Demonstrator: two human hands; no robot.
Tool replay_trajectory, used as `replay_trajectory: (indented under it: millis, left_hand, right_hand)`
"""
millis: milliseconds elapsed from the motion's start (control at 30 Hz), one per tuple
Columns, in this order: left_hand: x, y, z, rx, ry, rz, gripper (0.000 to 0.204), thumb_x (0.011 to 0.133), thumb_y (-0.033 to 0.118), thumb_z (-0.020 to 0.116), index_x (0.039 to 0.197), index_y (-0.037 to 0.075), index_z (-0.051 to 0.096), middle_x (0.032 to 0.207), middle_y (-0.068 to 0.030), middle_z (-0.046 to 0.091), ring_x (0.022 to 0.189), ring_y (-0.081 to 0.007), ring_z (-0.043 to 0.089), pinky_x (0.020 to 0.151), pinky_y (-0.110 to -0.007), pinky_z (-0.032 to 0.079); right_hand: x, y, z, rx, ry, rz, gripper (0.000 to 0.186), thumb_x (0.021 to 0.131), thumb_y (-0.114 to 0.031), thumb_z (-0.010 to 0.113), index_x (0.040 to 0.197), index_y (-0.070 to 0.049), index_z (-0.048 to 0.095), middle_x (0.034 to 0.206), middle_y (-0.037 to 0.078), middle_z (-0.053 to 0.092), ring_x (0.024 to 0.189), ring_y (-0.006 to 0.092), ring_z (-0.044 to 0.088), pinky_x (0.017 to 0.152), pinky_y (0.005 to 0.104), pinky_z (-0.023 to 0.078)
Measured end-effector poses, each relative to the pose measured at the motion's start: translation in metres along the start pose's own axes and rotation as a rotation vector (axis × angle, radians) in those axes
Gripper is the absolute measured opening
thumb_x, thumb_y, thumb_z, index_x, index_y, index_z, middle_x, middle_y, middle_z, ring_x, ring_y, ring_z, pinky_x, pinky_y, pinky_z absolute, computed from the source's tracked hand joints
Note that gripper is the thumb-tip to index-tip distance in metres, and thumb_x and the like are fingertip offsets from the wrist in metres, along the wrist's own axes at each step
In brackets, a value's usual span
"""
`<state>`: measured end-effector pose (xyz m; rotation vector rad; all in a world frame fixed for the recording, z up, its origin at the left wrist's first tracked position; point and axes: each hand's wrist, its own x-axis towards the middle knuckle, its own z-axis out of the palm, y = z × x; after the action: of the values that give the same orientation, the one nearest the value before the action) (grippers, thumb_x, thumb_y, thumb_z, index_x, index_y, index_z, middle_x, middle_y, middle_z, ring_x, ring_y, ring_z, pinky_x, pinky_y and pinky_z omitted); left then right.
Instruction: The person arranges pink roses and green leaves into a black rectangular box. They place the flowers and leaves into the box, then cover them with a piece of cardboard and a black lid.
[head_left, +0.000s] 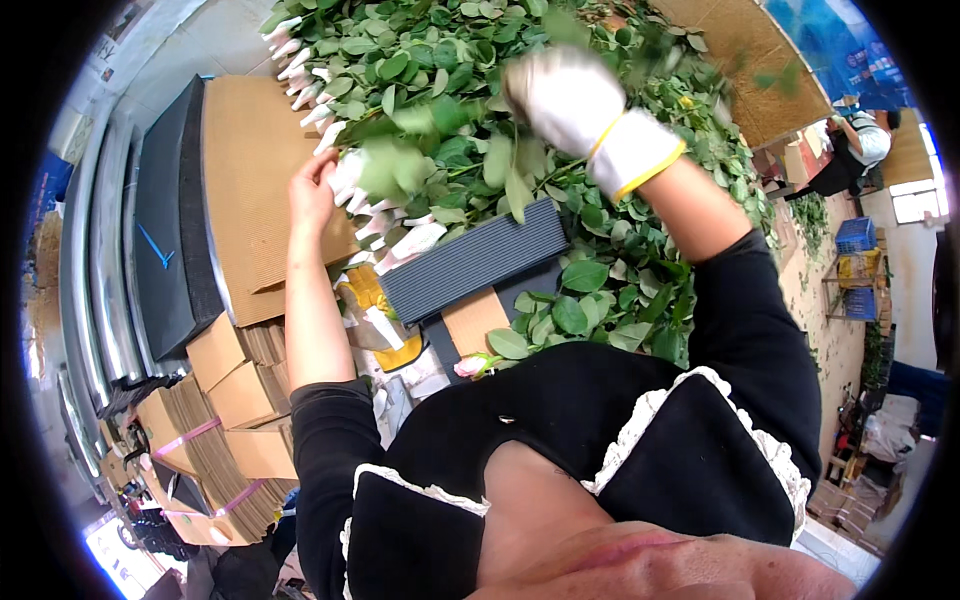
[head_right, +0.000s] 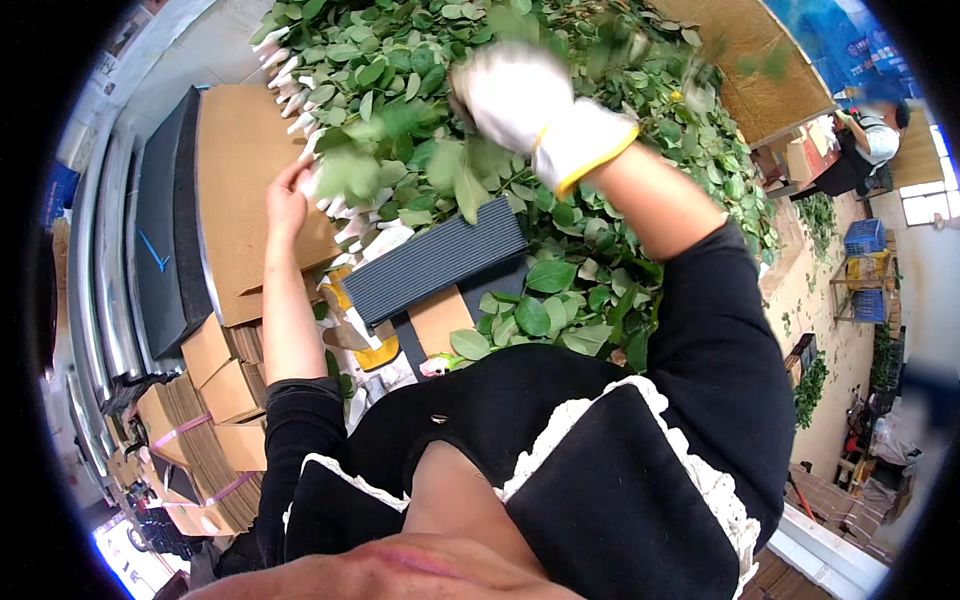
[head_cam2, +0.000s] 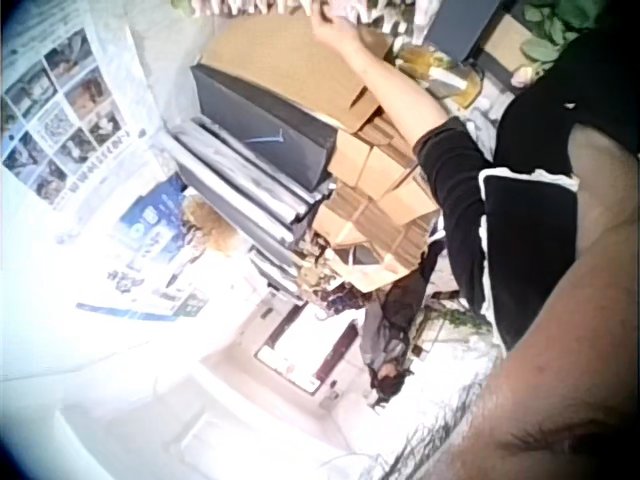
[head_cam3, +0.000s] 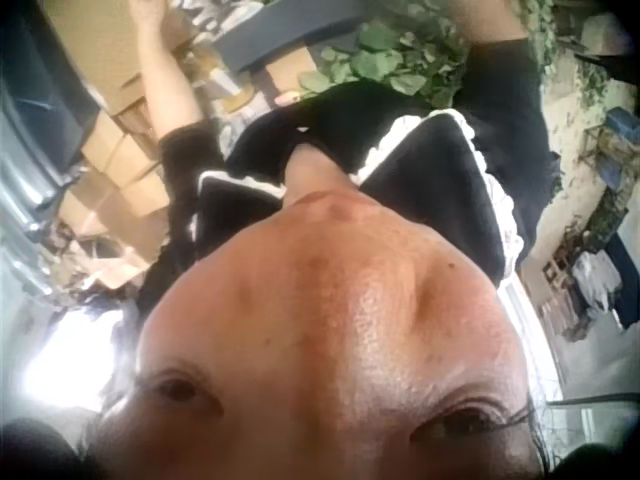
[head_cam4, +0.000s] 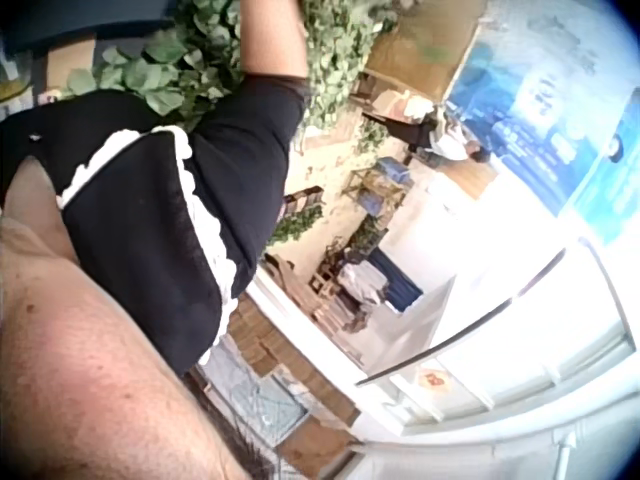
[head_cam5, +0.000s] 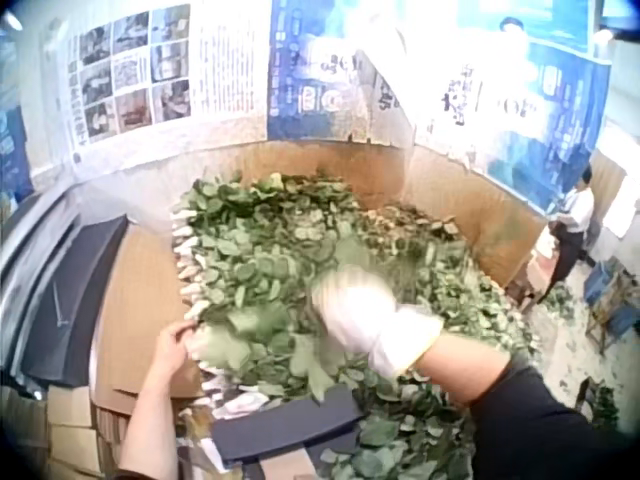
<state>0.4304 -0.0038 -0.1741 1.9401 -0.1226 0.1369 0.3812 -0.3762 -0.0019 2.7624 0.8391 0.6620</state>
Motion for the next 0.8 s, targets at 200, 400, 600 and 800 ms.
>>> replay_trajectory:
  millis: [200,400,600,800]
  left_hand:
    - [-0.018,-0.057,0.074,0.439,-0.197,0.057,0.051,0.08,0.017,0.075,0.126,0.001,0.058,0.122,-0.022,0.058,0.112,-0.0351,0.058,0.096,-0.037,0.047]
    - [0.015,0.095,0.011,0.465,-0.295,-0.026,0.048,0.077,0.015,0.076,0.122,0.003,0.062,0.102,-0.0177,0.069,0.096,-0.0276,0.067,0.087,-0.037,0.051]
    - [-0.035,0.264,0.014,0.436,0.226,0.835,0.038,0.079,0.004,0.069,0.116,0.011,0.064,0.112,-0.009,0.065,0.104,-0.0293,0.062,0.087,-0.036,0.049]
    - [0.015,0.126,-0.002,0.307,-0.296,0.252,0.031,0.091,0.027,0.064,0.114,0.008,0.068,0.103,-0.0109,0.07,0.091,-0.0182,0.065,0.079,-0.032,0.05]
  right_hand:
    - [-0.095,-0.012,0.101,0.411,-0.581,0.09,0.023,0.09,-0.016,0.046,0.1,-0.005,0.064,0.101,0.019,0.065,0.097,0.0362,0.065,0.085,0.0442,0.052]
    - [0.008,-0.009,0.004,0.345,0.246,0.05,0.047,0.085,-0.027,0.065,0.127,-0.015,0.049,0.118,0.017,0.055,0.076,0.0314,0.068,0.063,0.0427,0.058]
    - [0.066,0.003,-0.045,0.62,0.322,0.221,0.023,0.085,-0.016,0.055,0.103,-0.011,0.068,0.081,0.013,0.065,0.076,0.0295,0.063,0.07,0.0408,0.051]
    - [-0.001,0.014,-0.007,-0.123,-0.493,0.13,0.018,0.086,-0.017,0.056,0.097,-0.009,0.067,0.093,0.015,0.07,0.087,0.0325,0.068,0.071,0.044,0.056]
